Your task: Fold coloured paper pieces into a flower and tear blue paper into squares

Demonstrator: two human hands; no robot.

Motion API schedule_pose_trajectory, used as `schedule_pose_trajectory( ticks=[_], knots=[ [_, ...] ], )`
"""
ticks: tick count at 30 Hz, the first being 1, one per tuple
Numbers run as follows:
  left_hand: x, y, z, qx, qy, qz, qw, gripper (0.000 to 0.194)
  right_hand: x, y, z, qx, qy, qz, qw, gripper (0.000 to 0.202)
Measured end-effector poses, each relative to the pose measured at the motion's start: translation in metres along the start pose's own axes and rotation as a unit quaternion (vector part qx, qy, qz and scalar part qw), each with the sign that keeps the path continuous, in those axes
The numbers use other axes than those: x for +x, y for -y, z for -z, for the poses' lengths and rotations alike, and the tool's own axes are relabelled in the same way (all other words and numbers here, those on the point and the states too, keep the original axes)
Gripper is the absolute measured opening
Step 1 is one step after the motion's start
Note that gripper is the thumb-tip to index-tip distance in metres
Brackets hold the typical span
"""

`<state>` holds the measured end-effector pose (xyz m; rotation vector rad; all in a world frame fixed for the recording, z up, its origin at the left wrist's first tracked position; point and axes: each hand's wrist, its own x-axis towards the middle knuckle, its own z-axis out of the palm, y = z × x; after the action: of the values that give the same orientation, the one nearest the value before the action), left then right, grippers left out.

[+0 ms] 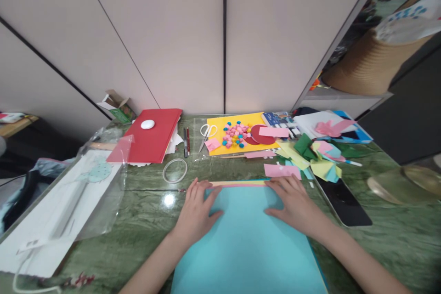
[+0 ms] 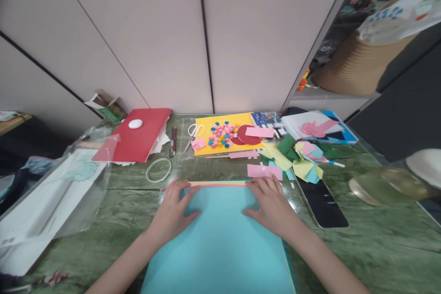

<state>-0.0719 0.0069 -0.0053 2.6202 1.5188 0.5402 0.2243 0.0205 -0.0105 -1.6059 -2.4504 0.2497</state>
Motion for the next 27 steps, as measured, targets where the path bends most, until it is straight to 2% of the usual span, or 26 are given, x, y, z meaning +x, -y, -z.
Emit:
schedule_pose_trajectory(
  ticks=[5,10,19,27],
  knots=[
    [-0.001,-0.002,0.000,0.030,-0.005,-0.012,0.999,0.048,0.003,0.001,0.000,0.007,0.006,-0.011,1.000,0.057],
    [-0.004,-0.005,-0.002,0.054,-0.033,-0.019,0.998,0.044,0.009,-0.001,-0.002,0.021,0.015,-0.022,0.999,0.059],
    [-0.008,-0.009,-0.005,0.087,-0.069,-0.031,0.993,0.035,0.014,0.001,0.001,0.029,0.023,-0.028,0.999,0.049],
    [-0.010,-0.010,-0.006,0.091,-0.075,-0.025,0.993,0.042,0.021,0.007,0.006,0.017,0.026,-0.054,0.998,0.038]
  ],
)
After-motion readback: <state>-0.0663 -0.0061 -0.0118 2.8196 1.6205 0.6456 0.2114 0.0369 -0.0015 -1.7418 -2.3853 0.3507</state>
